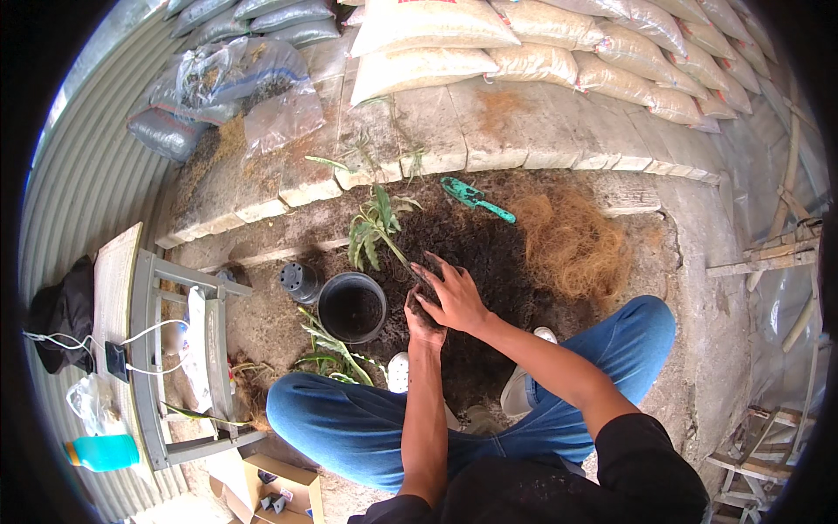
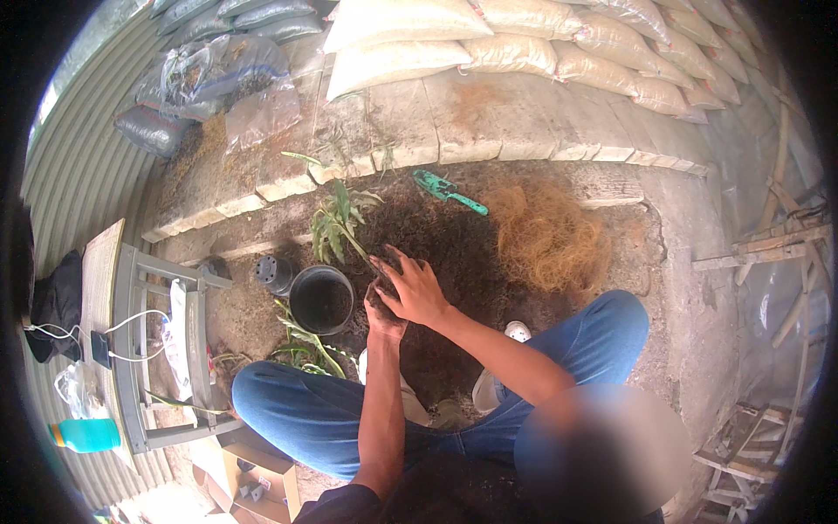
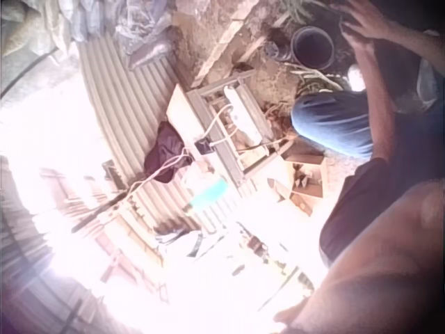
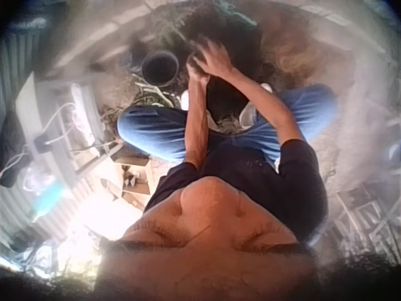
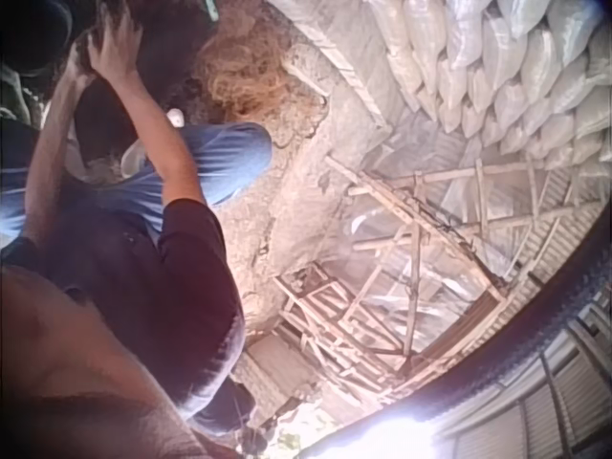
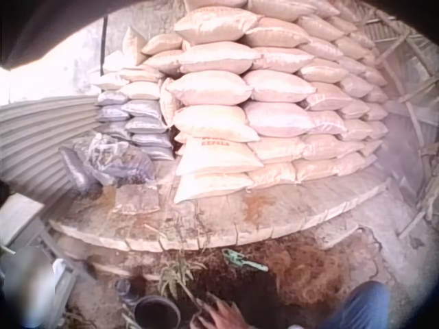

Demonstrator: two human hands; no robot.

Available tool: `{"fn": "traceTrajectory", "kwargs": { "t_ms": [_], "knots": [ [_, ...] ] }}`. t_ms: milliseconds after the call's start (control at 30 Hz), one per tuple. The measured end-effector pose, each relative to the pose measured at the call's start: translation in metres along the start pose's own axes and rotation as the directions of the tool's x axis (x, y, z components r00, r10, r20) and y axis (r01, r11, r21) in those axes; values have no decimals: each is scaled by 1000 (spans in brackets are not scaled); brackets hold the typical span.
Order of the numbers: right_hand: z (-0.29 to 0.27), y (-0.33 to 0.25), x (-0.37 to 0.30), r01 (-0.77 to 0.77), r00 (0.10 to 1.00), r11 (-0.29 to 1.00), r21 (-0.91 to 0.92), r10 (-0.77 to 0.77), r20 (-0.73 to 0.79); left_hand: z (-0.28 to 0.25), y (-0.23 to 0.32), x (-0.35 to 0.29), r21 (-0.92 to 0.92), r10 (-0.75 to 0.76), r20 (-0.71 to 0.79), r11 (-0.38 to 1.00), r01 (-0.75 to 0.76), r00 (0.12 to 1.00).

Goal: The person sits on the ground and packs soil around the roots of a small plant by hand. They repeatedly scoop soil from a pile and press it into the root ball to form a compact mass, preparing the plant for transplanting.

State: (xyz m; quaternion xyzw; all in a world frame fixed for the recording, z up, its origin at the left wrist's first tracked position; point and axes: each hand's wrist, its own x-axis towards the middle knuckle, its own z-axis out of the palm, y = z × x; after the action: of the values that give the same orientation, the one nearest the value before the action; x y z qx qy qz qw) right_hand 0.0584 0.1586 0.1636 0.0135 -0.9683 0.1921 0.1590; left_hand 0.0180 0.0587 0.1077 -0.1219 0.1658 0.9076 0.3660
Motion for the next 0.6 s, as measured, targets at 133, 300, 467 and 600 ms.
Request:
{"fn": "traceTrajectory", "kwargs": {
  "t_ms": [133,300,467,600],
  "knots": [
    [3,-4,-3,-105,994,988,116,106,-3,15,1,-4,8,25,-92,1000,-24,995],
    [3,-5,0,-113,987,933,340,146,-71,10,5,0,35,76,-79,997,-73,994],
    [5,0,-3,-90,989,927,365,125,-74,42,6,-8,6,68,-62,998,-68,996],
    [21,9,-3,-107,962,743,661,245,-120,29,6,-4,123,28,-78,992,-18,997]
  ]
}}
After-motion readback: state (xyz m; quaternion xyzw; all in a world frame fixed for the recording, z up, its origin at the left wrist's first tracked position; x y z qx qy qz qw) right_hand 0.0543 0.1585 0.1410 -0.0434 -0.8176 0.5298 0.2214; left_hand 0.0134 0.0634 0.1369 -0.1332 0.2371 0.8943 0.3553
